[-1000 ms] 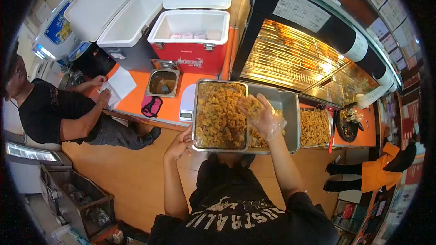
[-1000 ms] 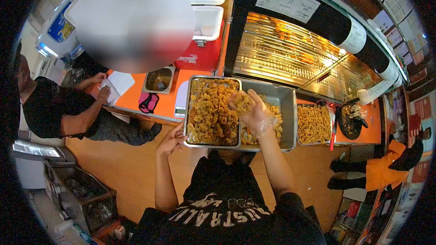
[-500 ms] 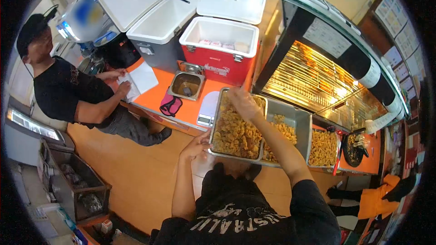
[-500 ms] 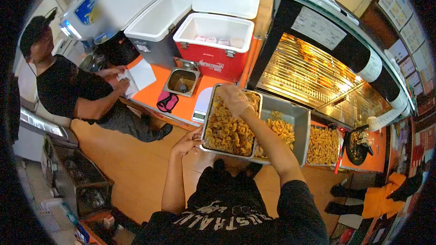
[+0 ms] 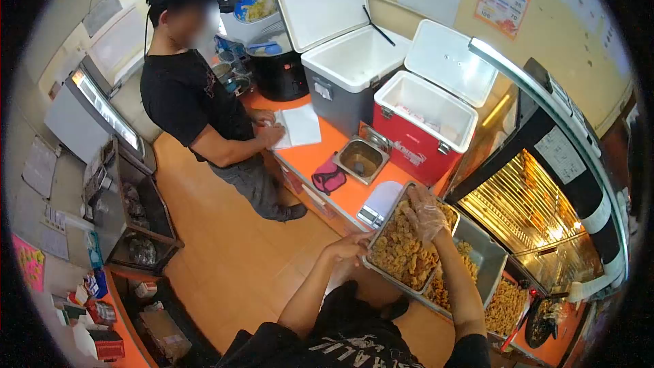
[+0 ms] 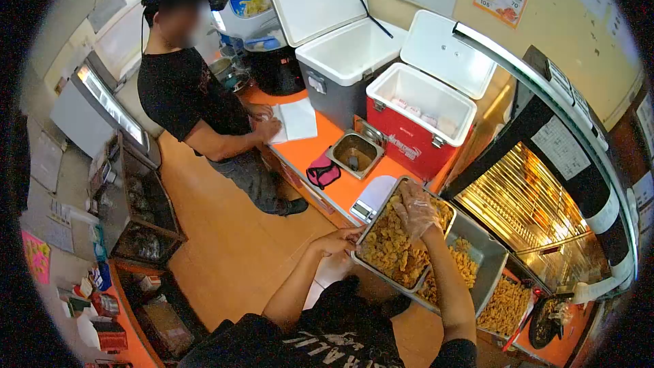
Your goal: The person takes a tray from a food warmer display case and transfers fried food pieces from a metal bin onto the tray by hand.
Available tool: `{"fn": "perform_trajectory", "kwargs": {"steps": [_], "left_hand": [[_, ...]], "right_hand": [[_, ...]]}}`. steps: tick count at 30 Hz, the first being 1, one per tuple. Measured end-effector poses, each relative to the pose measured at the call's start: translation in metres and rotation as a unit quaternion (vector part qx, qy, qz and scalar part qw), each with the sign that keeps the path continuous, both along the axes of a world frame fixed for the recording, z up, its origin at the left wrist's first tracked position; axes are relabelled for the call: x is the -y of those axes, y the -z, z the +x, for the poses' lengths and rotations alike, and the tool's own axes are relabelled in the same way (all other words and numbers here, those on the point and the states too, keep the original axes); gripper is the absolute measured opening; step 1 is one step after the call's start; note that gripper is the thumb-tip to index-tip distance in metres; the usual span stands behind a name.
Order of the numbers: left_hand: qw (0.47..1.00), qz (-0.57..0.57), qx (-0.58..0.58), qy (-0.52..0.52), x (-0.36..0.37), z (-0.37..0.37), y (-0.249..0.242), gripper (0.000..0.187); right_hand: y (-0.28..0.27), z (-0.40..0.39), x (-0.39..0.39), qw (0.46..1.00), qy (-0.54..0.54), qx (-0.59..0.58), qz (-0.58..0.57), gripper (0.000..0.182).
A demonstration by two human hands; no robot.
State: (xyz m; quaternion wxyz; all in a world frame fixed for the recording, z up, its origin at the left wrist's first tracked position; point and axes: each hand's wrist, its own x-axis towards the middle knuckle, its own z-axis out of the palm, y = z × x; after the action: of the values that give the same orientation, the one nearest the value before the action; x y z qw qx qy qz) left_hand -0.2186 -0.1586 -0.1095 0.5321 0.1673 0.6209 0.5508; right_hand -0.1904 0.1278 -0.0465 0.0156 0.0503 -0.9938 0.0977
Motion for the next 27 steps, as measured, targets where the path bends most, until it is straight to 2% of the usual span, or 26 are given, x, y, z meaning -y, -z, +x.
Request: {"fn": "perform_trajectory", "kwargs": {"steps": [4,7,8,9,10,11,13,15,16,18,19,20,21,23,25,26,27], "left_hand": [[0.997,0.074,-0.024,0.011,-0.001,-0.002,0.033,0.077],[0.997,0.078,-0.026,0.011,-0.004,-0.003,0.049,0.074],[0.997,0.078,-0.023,0.011,-0.003,-0.003,0.032,0.074],[1.000,0.020,-0.006,0.011,-0.001,-0.004,-0.002,0.074],[0.999,-0.038,0.015,0.019,0.001,0.000,-0.019,0.074],[0.991,0.103,0.044,-0.074,0.004,0.000,0.055,0.072],[0.998,0.044,0.005,-0.033,0.011,-0.001,0.067,0.070],[0.997,0.076,0.026,0.024,0.006,-0.001,0.017,0.077],[0.999,0.036,0.031,-0.005,-0.001,-0.001,0.004,0.079],[0.999,0.029,-0.019,-0.040,-0.005,0.000,0.006,0.082],[0.999,0.032,-0.017,-0.017,-0.007,-0.002,-0.002,0.082],[1.000,-0.006,0.004,-0.006,-0.005,-0.004,-0.016,0.082],[0.999,-0.045,0.025,-0.003,-0.004,-0.004,-0.021,0.083],[0.999,-0.032,0.010,-0.011,-0.003,-0.003,-0.013,0.083],[0.999,-0.028,0.030,-0.013,-0.004,-0.004,-0.014,0.081],[0.999,-0.031,0.028,-0.011,-0.005,-0.004,-0.016,0.081],[0.998,-0.038,0.034,-0.022,-0.008,-0.002,-0.023,0.081]], "right_hand": [[-0.049,0.020,0.001,0.998,0.045,0.048,-0.003,0.060],[-0.082,0.048,-0.009,0.992,0.073,0.101,0.002,0.063],[-0.102,0.068,-0.010,0.986,0.102,0.087,-0.103,0.064],[-0.111,0.081,-0.011,0.967,0.132,0.073,-0.205,0.065],[-0.109,0.088,-0.015,0.965,0.143,0.079,-0.204,0.065],[-0.106,0.103,-0.024,0.964,0.152,0.077,-0.203,0.063],[-0.099,0.164,-0.057,0.955,0.212,0.084,-0.191,0.058],[-0.072,0.207,-0.093,0.935,0.306,0.068,-0.167,0.041],[-0.055,0.222,-0.114,0.918,0.361,0.058,-0.151,0.032],[-0.030,0.252,-0.146,0.875,0.460,0.047,-0.143,0.016],[-0.021,0.263,-0.154,0.857,0.494,0.040,-0.142,0.009],[-0.018,0.273,-0.155,0.836,0.527,0.001,-0.153,0.023],[-0.005,0.277,-0.160,0.848,0.518,-0.006,-0.113,0.029],[0.021,0.288,-0.168,0.863,0.503,-0.020,-0.029,0.042],[0.025,0.275,-0.149,0.840,0.512,-0.013,-0.179,0.043],[0.041,0.271,-0.148,0.856,0.480,0.022,-0.190,0.058],[0.047,0.262,-0.139,0.855,0.481,0.022,-0.193,0.058]]}}
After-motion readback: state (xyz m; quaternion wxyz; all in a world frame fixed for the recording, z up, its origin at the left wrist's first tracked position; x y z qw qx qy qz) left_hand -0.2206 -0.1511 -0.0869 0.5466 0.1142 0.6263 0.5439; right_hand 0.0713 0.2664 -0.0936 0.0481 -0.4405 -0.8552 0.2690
